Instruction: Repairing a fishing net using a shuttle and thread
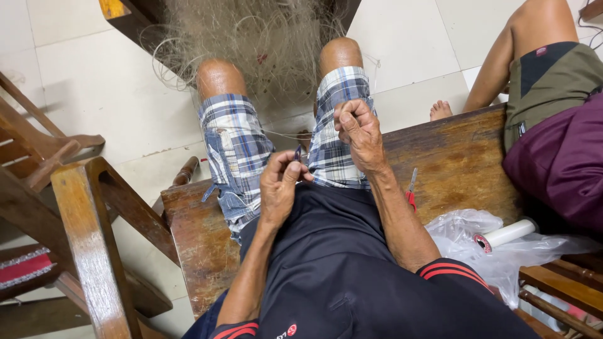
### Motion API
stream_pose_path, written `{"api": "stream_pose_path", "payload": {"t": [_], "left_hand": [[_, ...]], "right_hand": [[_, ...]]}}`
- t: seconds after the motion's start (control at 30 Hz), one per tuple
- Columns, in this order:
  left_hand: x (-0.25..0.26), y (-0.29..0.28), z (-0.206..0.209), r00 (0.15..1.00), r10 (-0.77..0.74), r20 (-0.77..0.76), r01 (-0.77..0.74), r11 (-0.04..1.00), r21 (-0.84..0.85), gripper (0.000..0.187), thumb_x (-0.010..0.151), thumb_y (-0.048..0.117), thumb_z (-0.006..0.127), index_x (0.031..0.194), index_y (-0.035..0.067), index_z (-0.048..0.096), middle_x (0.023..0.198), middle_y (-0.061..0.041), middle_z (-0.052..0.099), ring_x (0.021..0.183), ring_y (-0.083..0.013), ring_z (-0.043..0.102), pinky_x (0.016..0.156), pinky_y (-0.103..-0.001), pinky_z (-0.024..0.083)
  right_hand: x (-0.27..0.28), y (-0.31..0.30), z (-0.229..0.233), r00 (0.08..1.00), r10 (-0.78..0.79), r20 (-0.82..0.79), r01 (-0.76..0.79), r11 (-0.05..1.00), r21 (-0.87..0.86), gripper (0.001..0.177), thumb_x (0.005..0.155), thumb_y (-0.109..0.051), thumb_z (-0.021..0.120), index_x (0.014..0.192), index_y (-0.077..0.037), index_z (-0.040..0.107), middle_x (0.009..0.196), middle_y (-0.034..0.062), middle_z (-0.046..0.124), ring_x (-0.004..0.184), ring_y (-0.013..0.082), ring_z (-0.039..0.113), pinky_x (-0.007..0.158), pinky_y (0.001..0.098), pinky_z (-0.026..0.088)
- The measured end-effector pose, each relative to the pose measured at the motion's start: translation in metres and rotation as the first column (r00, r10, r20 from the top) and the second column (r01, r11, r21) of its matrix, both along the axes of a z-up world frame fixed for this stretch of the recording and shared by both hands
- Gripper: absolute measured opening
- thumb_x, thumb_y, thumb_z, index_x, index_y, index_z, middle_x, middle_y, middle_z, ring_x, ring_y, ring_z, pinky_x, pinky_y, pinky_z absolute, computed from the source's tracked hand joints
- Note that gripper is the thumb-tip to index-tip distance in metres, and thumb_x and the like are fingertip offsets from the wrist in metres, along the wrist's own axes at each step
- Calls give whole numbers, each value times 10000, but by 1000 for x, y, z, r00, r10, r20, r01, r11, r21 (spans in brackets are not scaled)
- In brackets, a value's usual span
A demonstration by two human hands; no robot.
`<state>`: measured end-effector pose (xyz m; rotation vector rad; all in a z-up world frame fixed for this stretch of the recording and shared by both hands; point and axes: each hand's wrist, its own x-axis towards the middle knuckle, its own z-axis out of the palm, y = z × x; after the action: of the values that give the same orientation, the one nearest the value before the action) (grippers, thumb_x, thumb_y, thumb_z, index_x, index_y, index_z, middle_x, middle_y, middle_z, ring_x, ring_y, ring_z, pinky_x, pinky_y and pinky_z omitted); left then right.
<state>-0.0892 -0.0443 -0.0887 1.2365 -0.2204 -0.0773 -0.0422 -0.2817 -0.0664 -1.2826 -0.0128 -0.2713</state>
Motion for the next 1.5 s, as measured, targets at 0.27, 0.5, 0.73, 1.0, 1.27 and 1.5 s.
{"api": "stream_pose_path", "payload": {"t": [0.27, 0.5, 0.73, 1.0, 1.27, 1.5], "left_hand": [[-16, -13, -4, 997, -63, 50, 61, 997, 44, 210, 1227, 113, 706, 1346, -53, 751, 1016, -220, 838, 913, -309, 902, 894, -442, 737], [-14, -19, 1, 995, -97, 40, 93, 992, 86, 210, 1235, 114, 695, 1361, -44, 754, 1011, -210, 848, 938, -299, 899, 944, -450, 715], [10, -18, 16, 999, -31, -44, 34, 997, 72, 230, 1235, 124, 693, 1389, -39, 743, 1007, -171, 837, 939, -256, 871, 894, -410, 741], [58, -5, 97, 835, 46, 549, -384, 763, 519, 212, 1226, 153, 747, 1420, 105, 820, 1122, -89, 842, 1072, -252, 815, 1007, -448, 624], [100, 5, 129, 512, -328, 794, -747, 286, 600, 89, 1179, 157, 801, 1182, 241, 830, 1039, 21, 719, 1175, -225, 697, 1233, -611, 446], [118, -7, 151, 327, -492, 807, -775, 349, 526, 137, 1079, 84, 902, 1053, 168, 797, 1017, -79, 704, 1194, -314, 722, 1378, -756, 287]], "right_hand": [[2, 2, 0, 1000, 4, -13, -4, 1000, 28, 186, 1271, -274, 669, 1162, -131, 618, 1027, 75, 730, 833, 70, 630, 580, 144, 402], [6, 3, -15, 999, 19, -46, -18, 999, 27, 188, 1266, -278, 678, 1185, -116, 627, 980, 98, 793, 818, 67, 659, 584, 142, 422], [6, 15, -7, 999, -25, 37, 25, 1000, 0, 184, 1268, -224, 669, 1134, -113, 610, 865, 36, 686, 698, 40, 530, 541, 166, 373], [-2, 20, 16, 983, -57, 176, 97, 968, -233, 228, 1270, -201, 655, 1076, -82, 671, 844, 39, 680, 716, 74, 513, 621, 226, 432], [-5, 24, 19, 963, -82, 257, 180, 905, -385, 278, 1269, -195, 650, 1024, -75, 701, 869, 59, 636, 762, 168, 531, 708, 335, 500], [-11, 24, 21, 968, -35, 249, 143, 892, -429, 287, 1281, -193, 630, 1034, -62, 696, 869, 73, 633, 783, 201, 586, 753, 395, 538]]}}
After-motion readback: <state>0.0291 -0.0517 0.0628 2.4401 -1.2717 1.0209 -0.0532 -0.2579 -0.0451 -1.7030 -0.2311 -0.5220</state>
